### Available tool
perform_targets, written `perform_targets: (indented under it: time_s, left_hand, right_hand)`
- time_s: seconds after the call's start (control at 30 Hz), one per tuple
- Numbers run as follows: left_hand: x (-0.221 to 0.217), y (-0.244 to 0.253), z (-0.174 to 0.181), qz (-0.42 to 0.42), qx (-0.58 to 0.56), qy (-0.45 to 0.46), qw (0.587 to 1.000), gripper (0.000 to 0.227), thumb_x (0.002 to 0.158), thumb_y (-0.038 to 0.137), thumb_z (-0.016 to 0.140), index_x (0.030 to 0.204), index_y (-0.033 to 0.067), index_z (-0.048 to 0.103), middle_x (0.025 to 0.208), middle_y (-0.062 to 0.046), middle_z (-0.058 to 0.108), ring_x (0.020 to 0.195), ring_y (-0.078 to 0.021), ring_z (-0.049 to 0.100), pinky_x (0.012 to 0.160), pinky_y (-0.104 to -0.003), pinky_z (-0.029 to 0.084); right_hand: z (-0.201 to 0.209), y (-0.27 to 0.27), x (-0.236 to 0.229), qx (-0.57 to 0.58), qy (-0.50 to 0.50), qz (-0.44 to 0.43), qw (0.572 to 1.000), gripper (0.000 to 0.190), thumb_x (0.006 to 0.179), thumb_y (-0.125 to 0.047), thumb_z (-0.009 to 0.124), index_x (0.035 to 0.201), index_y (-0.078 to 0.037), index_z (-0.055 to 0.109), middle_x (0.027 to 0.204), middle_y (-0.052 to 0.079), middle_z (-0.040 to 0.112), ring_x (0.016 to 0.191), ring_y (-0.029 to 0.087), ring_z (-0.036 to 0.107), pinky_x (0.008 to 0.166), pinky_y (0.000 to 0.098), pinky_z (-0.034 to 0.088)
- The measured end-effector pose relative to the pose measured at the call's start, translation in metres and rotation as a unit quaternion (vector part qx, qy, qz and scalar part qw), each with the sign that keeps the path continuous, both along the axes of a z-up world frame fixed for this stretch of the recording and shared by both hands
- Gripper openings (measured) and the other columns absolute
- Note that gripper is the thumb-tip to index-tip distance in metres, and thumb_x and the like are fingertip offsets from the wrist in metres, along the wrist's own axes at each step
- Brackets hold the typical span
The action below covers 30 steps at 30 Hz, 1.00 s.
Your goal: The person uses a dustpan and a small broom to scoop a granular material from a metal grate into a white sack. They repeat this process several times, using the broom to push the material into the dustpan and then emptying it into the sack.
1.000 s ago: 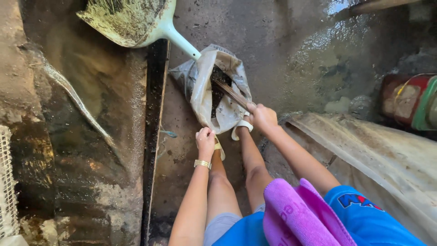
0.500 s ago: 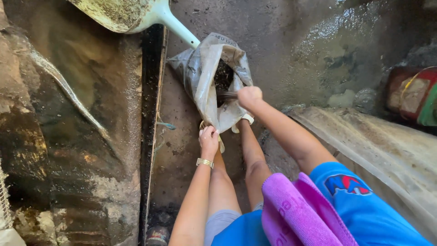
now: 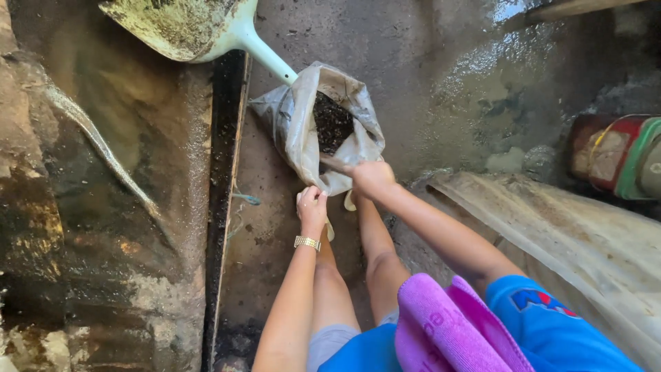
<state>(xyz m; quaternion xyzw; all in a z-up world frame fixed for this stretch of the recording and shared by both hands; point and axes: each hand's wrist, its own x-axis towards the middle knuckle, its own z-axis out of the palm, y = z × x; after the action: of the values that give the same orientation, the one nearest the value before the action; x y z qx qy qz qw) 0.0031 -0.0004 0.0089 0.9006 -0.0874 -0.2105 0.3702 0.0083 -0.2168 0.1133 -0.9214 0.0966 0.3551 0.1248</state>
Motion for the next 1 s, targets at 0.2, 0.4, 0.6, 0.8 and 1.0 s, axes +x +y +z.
perform_targets:
  time_s: [0.2,0.4,0.6,0.8,1.0]
  left_hand:
    - [0.008,0.039,-0.009,0.051,0.086,0.065,0.993,0.020,0.088,0.028,0.071,0.081,0.0139,0.059,0.084,-0.005,0.060,0.090,-0.0315,0.059,0.082,-0.044,0.052]
    - [0.018,0.039,-0.007,0.047,0.055,0.060,0.996,0.022,0.089,0.030,0.072,0.079,0.0149,0.060,0.082,-0.004,0.060,0.089,-0.0301,0.060,0.082,-0.042,0.051]
    - [0.008,0.000,-0.016,0.018,0.058,0.060,0.996,0.023,0.086,0.036,0.075,0.079,0.0184,0.061,0.081,0.000,0.060,0.089,-0.0264,0.060,0.083,-0.040,0.052]
    - [-0.008,0.006,-0.014,0.025,0.115,0.115,0.986,0.024,0.087,0.040,0.071,0.081,0.0184,0.063,0.090,0.000,0.065,0.098,-0.0290,0.061,0.088,-0.046,0.054]
    - [-0.008,-0.003,-0.012,0.024,0.104,0.121,0.987,0.024,0.088,0.040,0.071,0.082,0.0174,0.063,0.089,-0.003,0.064,0.099,-0.0290,0.063,0.088,-0.045,0.054]
  right_hand:
    - [-0.191,-0.015,0.034,-0.020,0.022,-0.043,0.999,0.025,0.096,-0.032,0.055,0.104,-0.032,0.078,0.085,0.002,0.077,0.085,0.024,0.078,0.068,0.0459,0.062]
    - [-0.026,-0.082,0.050,-0.005,0.062,-0.210,0.976,0.027,0.093,-0.037,0.057,0.111,-0.043,0.076,0.108,0.006,0.078,0.108,0.031,0.073,0.093,0.0474,0.058]
    - [0.030,-0.063,0.035,0.038,0.104,-0.256,0.960,0.042,0.092,-0.038,0.057,0.133,-0.046,0.066,0.121,0.008,0.075,0.119,0.032,0.068,0.101,0.0484,0.054]
    - [-0.010,-0.051,0.027,0.058,0.090,-0.206,0.973,0.029,0.091,-0.034,0.058,0.111,-0.031,0.079,0.107,0.013,0.078,0.108,0.036,0.072,0.093,0.0485,0.058]
    - [0.116,-0.089,-0.002,0.046,0.158,-0.265,0.950,0.039,0.093,-0.035,0.053,0.127,-0.036,0.071,0.120,0.016,0.075,0.118,0.038,0.067,0.101,0.0530,0.054]
